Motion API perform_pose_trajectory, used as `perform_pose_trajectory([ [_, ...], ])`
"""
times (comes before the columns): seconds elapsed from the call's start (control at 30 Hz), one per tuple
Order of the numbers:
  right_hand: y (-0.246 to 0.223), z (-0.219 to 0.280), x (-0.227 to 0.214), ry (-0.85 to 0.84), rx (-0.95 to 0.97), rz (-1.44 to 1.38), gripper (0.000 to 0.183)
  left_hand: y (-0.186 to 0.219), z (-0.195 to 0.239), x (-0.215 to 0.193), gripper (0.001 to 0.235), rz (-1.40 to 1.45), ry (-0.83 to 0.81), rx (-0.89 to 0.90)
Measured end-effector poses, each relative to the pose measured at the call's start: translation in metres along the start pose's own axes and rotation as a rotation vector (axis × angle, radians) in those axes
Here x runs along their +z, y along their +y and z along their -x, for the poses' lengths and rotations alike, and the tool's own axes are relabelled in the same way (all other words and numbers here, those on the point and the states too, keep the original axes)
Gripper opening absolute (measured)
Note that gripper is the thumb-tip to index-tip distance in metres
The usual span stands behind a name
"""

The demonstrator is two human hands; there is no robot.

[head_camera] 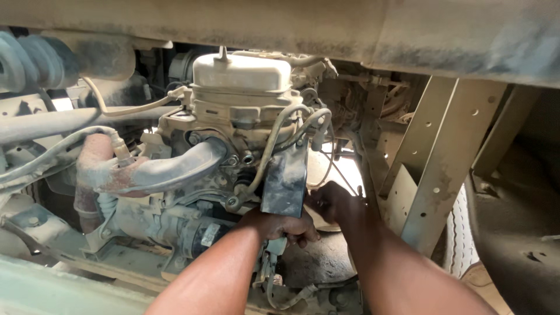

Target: The person selects a wrench from a red basin filled with tools and hardware. They then use the wrench to tighten a bolt on a component of a vehicle engine located under the chassis. The person repeats this process, returning to the basin to select another tool before working on the engine again.

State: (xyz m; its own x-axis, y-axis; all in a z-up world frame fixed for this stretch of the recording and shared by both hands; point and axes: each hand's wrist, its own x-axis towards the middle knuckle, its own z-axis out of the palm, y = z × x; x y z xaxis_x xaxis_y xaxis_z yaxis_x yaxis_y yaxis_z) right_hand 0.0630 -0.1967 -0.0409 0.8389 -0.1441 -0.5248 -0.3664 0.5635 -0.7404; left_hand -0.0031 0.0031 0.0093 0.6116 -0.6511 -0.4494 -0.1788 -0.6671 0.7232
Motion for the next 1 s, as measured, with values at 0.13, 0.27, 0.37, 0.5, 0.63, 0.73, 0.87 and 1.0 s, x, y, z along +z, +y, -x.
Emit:
perform_pose_trajectory([
  [0.13,0.009,0.013,0.003,-0.036,0.015,0.08,0.015,-0.005,-0.001,0.002,0.023,0.043,0.039,0.035],
  [0.27,0.01,-0.011,-0.002,0.049,-0.014,0.049,0.02,-0.007,-0.007,0.003,0.026,-0.008,0.05,0.014],
  [0.37,0.016,-0.033,-0.017,0.04,-0.089,0.392,0.017,-0.005,-0.006,0.008,0.022,0.008,0.084,-0.003],
  [0.5,0.02,-0.082,-0.028,0.047,-0.057,0.333,0.026,-0.001,0.0,0.01,0.017,-0.151,0.121,-0.016],
  [0.63,0.02,-0.09,-0.029,0.022,-0.052,0.306,0.019,-0.005,-0.007,0.01,0.014,0.011,0.153,0.028],
  [0.73,0.022,-0.064,-0.022,0.105,-0.067,0.364,0.013,-0.017,-0.012,0.009,0.022,0.23,0.158,0.128],
  [0.87,0.021,-0.071,-0.016,0.034,-0.013,0.355,0.014,-0.02,-0.011,0.01,0.03,0.413,0.164,0.147],
  [1.0,0.021,-0.109,-0.03,0.023,-0.027,0.403,0.014,-0.016,-0.012,0.001,0.031,0.452,0.128,0.14],
])
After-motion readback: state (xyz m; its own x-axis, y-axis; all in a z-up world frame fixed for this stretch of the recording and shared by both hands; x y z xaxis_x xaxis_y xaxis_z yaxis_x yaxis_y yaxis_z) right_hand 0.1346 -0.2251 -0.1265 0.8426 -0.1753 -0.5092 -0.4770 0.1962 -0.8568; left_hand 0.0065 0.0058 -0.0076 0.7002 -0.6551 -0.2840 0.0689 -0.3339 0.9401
